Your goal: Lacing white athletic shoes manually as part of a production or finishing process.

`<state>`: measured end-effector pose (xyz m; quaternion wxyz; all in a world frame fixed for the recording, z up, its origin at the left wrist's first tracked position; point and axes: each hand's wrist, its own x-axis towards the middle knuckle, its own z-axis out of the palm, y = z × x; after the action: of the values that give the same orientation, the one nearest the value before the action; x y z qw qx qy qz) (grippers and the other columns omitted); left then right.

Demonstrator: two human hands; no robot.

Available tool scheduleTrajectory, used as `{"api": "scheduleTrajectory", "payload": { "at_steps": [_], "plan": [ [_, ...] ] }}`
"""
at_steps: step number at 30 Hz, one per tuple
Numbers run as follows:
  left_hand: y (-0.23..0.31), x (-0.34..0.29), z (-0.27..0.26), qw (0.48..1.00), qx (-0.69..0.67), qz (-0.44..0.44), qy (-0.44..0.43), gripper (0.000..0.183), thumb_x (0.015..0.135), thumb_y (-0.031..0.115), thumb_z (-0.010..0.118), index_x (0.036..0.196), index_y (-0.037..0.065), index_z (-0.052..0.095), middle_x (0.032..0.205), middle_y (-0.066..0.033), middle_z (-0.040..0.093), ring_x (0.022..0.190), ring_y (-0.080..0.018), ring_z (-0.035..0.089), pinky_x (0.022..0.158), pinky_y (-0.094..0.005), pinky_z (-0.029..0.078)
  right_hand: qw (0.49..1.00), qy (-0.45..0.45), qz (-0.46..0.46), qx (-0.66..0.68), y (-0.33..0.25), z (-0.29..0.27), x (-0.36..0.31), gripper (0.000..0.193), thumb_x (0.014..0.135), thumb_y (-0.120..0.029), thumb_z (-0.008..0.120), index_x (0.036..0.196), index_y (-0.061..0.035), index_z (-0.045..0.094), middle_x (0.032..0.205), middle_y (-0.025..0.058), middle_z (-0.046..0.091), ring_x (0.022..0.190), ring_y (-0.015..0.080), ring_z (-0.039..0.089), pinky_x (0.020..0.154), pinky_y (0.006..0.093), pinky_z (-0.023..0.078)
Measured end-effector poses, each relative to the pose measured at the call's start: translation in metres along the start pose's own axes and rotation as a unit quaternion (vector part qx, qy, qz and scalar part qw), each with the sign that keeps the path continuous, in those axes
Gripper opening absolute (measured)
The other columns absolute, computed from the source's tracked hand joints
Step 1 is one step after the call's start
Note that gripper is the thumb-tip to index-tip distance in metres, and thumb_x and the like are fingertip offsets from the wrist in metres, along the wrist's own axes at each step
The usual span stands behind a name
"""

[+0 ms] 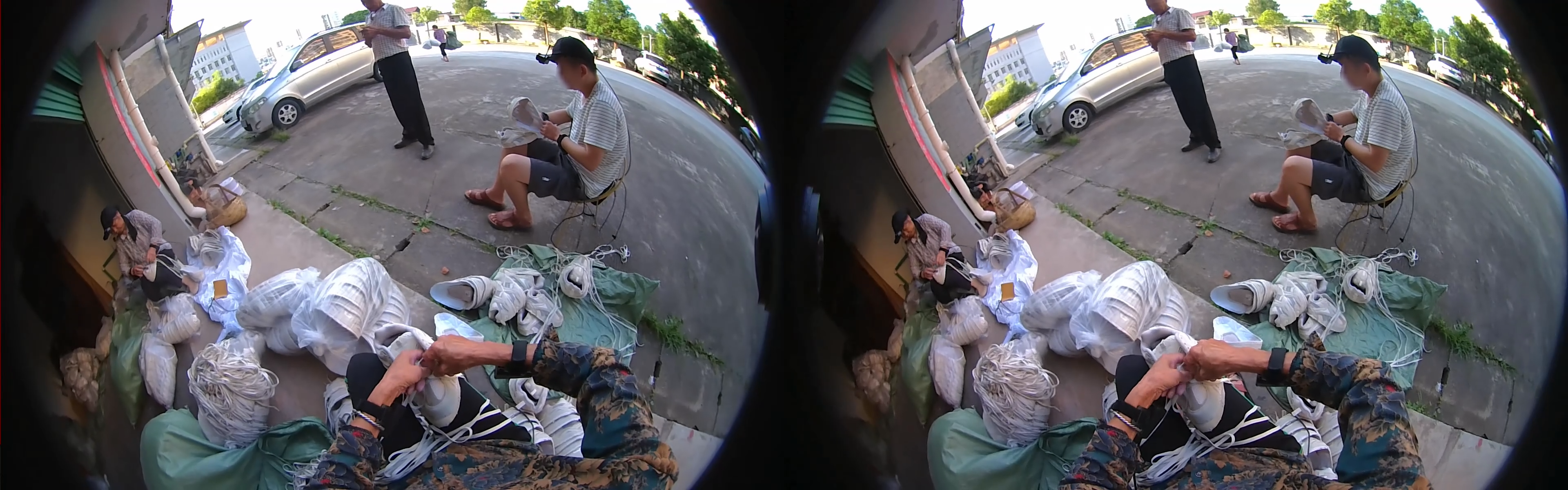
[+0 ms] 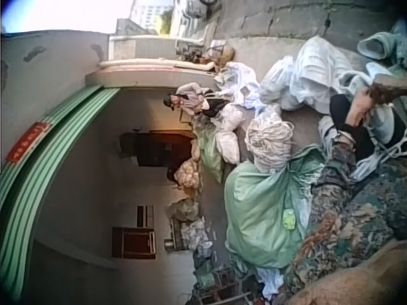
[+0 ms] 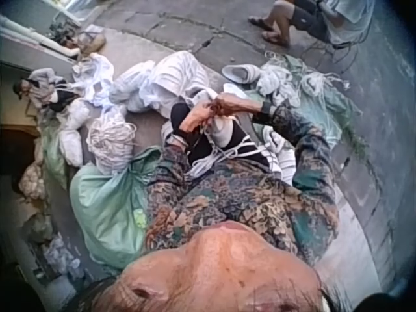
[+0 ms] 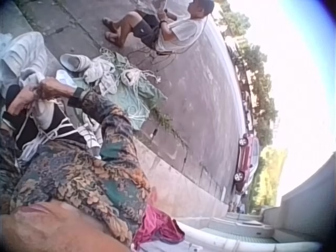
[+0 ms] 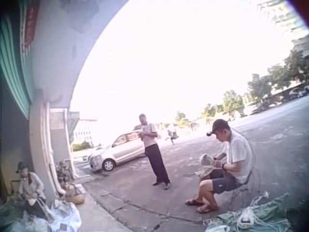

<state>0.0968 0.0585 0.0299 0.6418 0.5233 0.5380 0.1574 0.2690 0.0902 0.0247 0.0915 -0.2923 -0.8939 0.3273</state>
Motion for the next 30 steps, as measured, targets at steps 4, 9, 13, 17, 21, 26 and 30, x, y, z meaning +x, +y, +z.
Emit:
{"api": "scheduleTrajectory", "payload": {
  "at_steps": [4, 9, 13, 17, 21, 26, 30],
  "plan": [
    [-0.027, 0.006, -0.010, 0.968, 0.170, 0.069, 0.173, 0.014, 0.075, 0.013, 0.059, 0.086, 0.005, 0.056, 0.062, -0.0135, 0.060, 0.051, -0.0279, 0.057, 0.044, -0.0374, 0.042, 1.000, 0.005, -0.013, 0.023, -0.009, -0.003, 0.001, 0.013, 0.071, -0.017, 0.060, 0.080, -0.0072, 0.062, 0.068, 0.0141, 0.060, 0.063, 0.0314, 0.059, 0.056, 0.0406, 0.045],
    [-0.072, -0.018, -0.087, 0.840, 0.152, 0.131, 0.503, 0.006, 0.073, 0.008, 0.059, 0.074, 0.004, 0.054, 0.065, -0.0147, 0.059, 0.062, -0.0319, 0.060, 0.060, -0.0413, 0.046, 1.000, -0.009, 0.014, -0.024, -0.001, -0.001, -0.001, 0.022, 0.079, -0.026, 0.058, 0.076, -0.0038, 0.058, 0.067, 0.0155, 0.059, 0.063, 0.0321, 0.059, 0.057, 0.0410, 0.045],
    [-0.108, -0.075, -0.103, 0.867, -0.023, 0.059, 0.493, 0.002, 0.076, -0.001, 0.050, 0.075, 0.000, 0.048, 0.047, -0.0063, 0.048, 0.031, -0.0126, 0.044, 0.028, -0.0259, 0.032, 0.999, -0.007, 0.029, -0.024, -0.003, 0.006, 0.005, 0.021, 0.080, -0.025, 0.057, 0.077, -0.0039, 0.059, 0.069, 0.0141, 0.061, 0.063, 0.0305, 0.060, 0.057, 0.0403, 0.045],
    [-0.069, -0.105, -0.045, 0.920, -0.214, 0.041, 0.325, 0.008, 0.081, 0.006, 0.055, 0.083, 0.003, 0.048, 0.050, -0.0055, 0.049, 0.032, -0.0120, 0.042, 0.028, -0.0217, 0.029, 0.990, 0.112, 0.005, 0.090, -0.037, 0.001, 0.018, 0.019, 0.080, -0.022, 0.058, 0.089, -0.0051, 0.062, 0.074, 0.0130, 0.064, 0.065, 0.0254, 0.062, 0.059, 0.0358, 0.047],
    [-0.016, -0.122, -0.014, 0.934, -0.276, 0.125, 0.188, 0.011, 0.084, 0.009, 0.057, 0.086, 0.004, 0.048, 0.051, -0.0036, 0.050, 0.034, -0.0092, 0.043, 0.030, -0.0186, 0.028, 0.901, 0.131, -0.040, 0.412, -0.091, -0.001, 0.015, 0.021, 0.085, -0.016, 0.056, 0.097, -0.0006, 0.061, 0.080, 0.0093, 0.065, 0.064, 0.0140, 0.061, 0.058, 0.0279, 0.049],
    [-0.001, -0.124, -0.005, 0.941, -0.256, 0.141, 0.168, 0.010, 0.086, 0.011, 0.056, 0.087, 0.005, 0.048, 0.052, -0.0028, 0.050, 0.035, -0.0073, 0.041, 0.031, -0.0179, 0.027, 0.910, 0.032, -0.041, 0.410, -0.091, -0.007, 0.005, 0.018, 0.086, -0.013, 0.056, 0.095, 0.0020, 0.061, 0.075, 0.0035, 0.061, 0.065, 0.0098, 0.059, 0.058, 0.0234, 0.048],
    [-0.007, -0.114, 0.002, 0.939, -0.262, 0.144, 0.171, 0.012, 0.089, 0.015, 0.053, 0.090, 0.004, 0.049, 0.055, -0.0040, 0.052, 0.037, -0.0080, 0.044, 0.032, -0.0180, 0.029, 0.925, 0.005, 0.012, 0.379, -0.093, -0.011, -0.004, 0.016, 0.085, -0.012, 0.057, 0.090, 0.0017, 0.061, 0.072, 0.0026, 0.061, 0.063, 0.0093, 0.057, 0.057, 0.0232, 0.047]
  ]
}}
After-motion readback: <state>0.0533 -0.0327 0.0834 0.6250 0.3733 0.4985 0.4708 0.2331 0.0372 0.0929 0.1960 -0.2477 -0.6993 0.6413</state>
